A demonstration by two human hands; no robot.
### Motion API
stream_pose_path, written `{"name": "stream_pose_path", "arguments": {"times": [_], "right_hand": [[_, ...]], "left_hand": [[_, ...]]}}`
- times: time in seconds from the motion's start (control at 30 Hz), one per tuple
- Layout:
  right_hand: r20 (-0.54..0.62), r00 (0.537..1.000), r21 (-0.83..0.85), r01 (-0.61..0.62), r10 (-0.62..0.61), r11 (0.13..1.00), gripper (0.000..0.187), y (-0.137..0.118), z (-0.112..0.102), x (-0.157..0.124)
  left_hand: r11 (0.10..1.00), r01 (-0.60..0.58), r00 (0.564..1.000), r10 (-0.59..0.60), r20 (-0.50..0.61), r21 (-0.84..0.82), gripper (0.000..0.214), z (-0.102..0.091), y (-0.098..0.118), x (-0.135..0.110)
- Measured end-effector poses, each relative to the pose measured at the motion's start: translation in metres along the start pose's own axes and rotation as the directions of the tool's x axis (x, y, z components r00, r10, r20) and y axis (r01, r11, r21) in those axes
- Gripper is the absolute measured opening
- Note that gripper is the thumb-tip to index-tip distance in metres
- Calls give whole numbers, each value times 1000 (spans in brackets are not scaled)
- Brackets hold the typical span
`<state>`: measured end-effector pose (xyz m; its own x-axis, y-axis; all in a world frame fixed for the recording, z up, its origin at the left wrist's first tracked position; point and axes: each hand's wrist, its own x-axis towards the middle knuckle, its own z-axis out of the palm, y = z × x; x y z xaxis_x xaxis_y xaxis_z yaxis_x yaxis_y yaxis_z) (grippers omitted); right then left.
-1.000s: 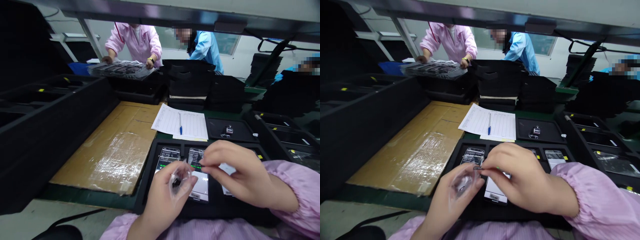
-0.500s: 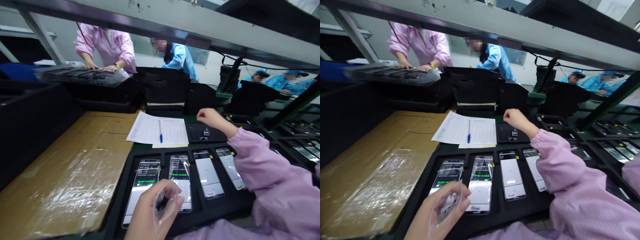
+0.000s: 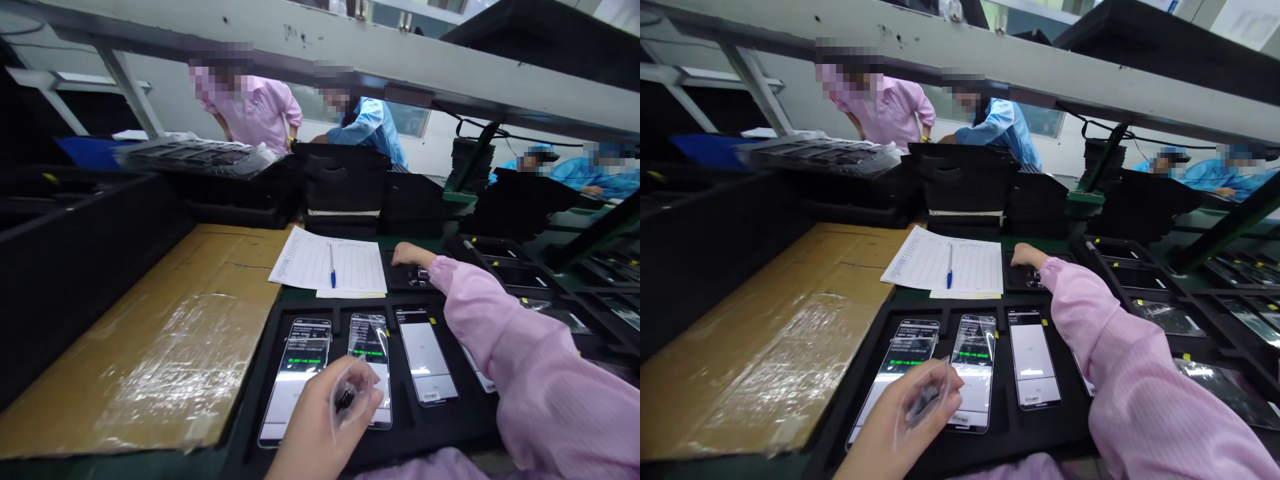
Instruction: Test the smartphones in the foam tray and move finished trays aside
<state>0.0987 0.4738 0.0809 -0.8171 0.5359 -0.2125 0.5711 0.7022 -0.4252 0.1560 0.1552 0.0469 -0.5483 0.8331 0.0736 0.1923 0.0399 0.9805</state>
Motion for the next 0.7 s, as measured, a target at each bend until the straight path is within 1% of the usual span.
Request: {"name": "stream_pose_path", "arguments": {"times": [0.07, 0.1, 0.17, 0.2, 0.23, 0.27, 0.3, 0.33, 0.37, 0.4, 0.43, 0.47, 0.5, 0.6, 0.67, 0.7], "right_hand": [[-32, 998, 61, 51, -49, 997, 8, -9, -1, -7], [-47, 995, 103, 97, -93, 990, 10, -16, -1, -16], [-63, 975, 206, 220, -211, 954, 21, -32, 0, -47], [-62, 957, 261, 289, -283, 921, 22, -41, 2, -68], [-61, 931, 327, 359, -360, 874, 17, -49, 4, -92], [-62, 863, 463, 470, -501, 752, 13, -56, 6, -116], [-75, 783, 543, 551, -618, 634, 11, -62, 9, -140], [-97, 713, 562, 615, -694, 553, 8, -67, 12, -162], [-111, 643, 543, 678, -758, 496, 3, -71, 15, -181], [-110, 580, 504, 732, -807, 458, 4, -73, 18, -195], [-102, 540, 459, 770, -835, 442, 7, -74, 21, -204], [-93, 522, 420, 793, -848, 442, 9, -74, 24, -209], [-89, 522, 391, 802, -848, 452, 9, -73, 25, -211], [-124, 560, 358, 795, -820, 489, 9, -67, 24, -205], [-118, 561, 347, 796, -819, 496, 11, -62, 20, -199], [-88, 560, 346, 793, -824, 501, 15, -60, 19, -197]], "left_hand": [[1000, 4, 1000, -4, -3, -10, 22, 0, -1, 1], [1000, 9, 1000, -9, -10, -15, 22, 0, -2, 1], [999, 23, 999, -24, -23, -23, 20, 0, -2, 1], [999, 33, 999, -33, -32, -27, 19, 0, -1, 1], [999, 43, 998, -44, -40, -33, 17, 0, -1, 1], [998, 51, 997, -53, -52, -40, 16, -1, 0, 1], [998, 49, 997, -52, -64, -49, 15, -1, 0, 0], [998, 37, 996, -41, -77, -55, 15, -1, 1, -1], [998, 17, 996, -23, -92, -61, 16, -1, 1, -2], [998, -6, 995, -1, -102, -65, 17, 0, 2, -3], [997, -26, 994, 18, -107, -69, 18, 0, 2, -5], [996, -39, 993, 30, -113, -75, 18, 0, 3, -6], [996, -42, 993, 32, -115, -83, 17, 1, 3, -8], [995, -28, 994, 17, -112, -91, 17, 2, 4, -11], [996, -36, 994, 27, -106, -80, 16, 2, 4, -13], [996, -44, 995, 36, -95, -81, 17, 1, 4, -14]]}}
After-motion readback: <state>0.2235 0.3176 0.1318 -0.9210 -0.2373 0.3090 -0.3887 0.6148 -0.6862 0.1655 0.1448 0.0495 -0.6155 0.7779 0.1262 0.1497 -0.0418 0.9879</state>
